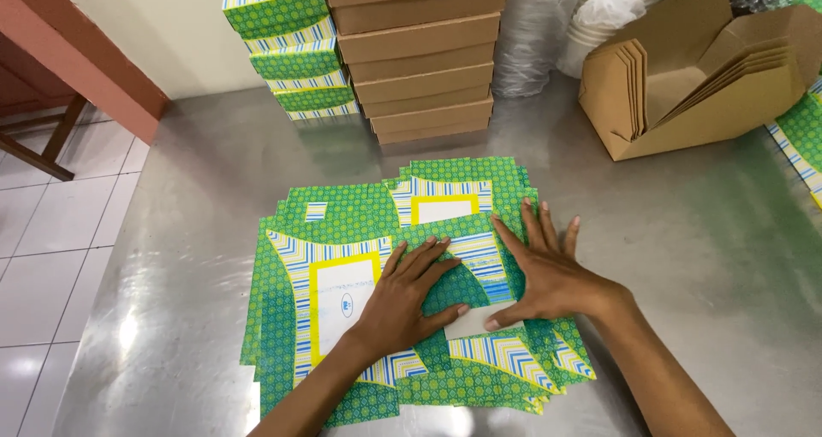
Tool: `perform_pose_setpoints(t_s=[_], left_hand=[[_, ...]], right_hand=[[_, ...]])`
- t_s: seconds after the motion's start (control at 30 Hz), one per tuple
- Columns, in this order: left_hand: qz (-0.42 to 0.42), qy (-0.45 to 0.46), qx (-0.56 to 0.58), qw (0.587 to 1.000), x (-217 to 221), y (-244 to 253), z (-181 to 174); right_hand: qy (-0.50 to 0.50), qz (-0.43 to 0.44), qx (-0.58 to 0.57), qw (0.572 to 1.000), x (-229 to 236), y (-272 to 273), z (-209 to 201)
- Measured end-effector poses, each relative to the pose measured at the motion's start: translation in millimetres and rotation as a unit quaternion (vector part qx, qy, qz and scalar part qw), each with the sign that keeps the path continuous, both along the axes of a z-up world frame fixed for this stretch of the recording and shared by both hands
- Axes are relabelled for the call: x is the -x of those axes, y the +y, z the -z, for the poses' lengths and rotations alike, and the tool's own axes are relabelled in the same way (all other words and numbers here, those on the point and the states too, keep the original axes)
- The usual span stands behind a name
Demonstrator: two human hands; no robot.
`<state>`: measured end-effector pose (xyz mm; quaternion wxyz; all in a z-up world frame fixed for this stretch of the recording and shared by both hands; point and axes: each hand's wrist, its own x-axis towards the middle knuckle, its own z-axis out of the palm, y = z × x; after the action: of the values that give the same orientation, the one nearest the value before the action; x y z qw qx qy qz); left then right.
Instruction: The person folds patterned paper sheets on a metal table, aligning edges and creasing folds by hand. They repeatedly pick up sheets, fold them, and place them back into a growing stack.
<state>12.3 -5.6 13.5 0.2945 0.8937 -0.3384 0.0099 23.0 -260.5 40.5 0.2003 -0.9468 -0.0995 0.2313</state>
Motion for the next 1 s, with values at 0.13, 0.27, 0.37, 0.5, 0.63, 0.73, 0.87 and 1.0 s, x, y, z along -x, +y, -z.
perform_pose_setpoints(t_s=[0.13,0.27,0.37,0.5,0.63,0.73,0.87,1.0], left_hand=[[-0.003,-0.007,-0.001,1.000,1.6,-0.5,-1.4],[-0.071,0.012,0.018,0.997,1.5,-2.4,-4.6],[-0.116,-0.005,0.010,0.993,-4.5,0.6,8.2],[-0.124,-0.066,-0.061,0.988,-17.6,6.7,20.7],[-0.138,-0.070,-0.072,0.985,-29.3,6.2,15.4],[-0.155,-0.078,-0.092,0.981,-32.8,3.4,15.8],[-0.162,-0.066,-0.104,0.979,-34.9,0.8,11.7],[-0.174,-0.060,-0.091,0.979,-41.2,-4.2,14.3]], right_hand=[[-0.016,-0.012,-0.012,1.000,6.8,24.2,-3.1],[-0.030,-0.031,-0.015,0.999,14.4,39.8,0.4],[-0.046,-0.050,-0.024,0.997,15.3,41.0,3.3],[-0.053,-0.060,-0.021,0.997,17.1,41.9,-2.5],[-0.058,-0.072,-0.020,0.996,19.1,41.7,-6.0],[-0.054,-0.080,-0.021,0.995,20.9,42.6,-13.9],[-0.058,-0.092,-0.008,0.994,23.9,41.7,-15.4],[-0.056,-0.098,-0.004,0.994,24.8,38.8,-17.6]])
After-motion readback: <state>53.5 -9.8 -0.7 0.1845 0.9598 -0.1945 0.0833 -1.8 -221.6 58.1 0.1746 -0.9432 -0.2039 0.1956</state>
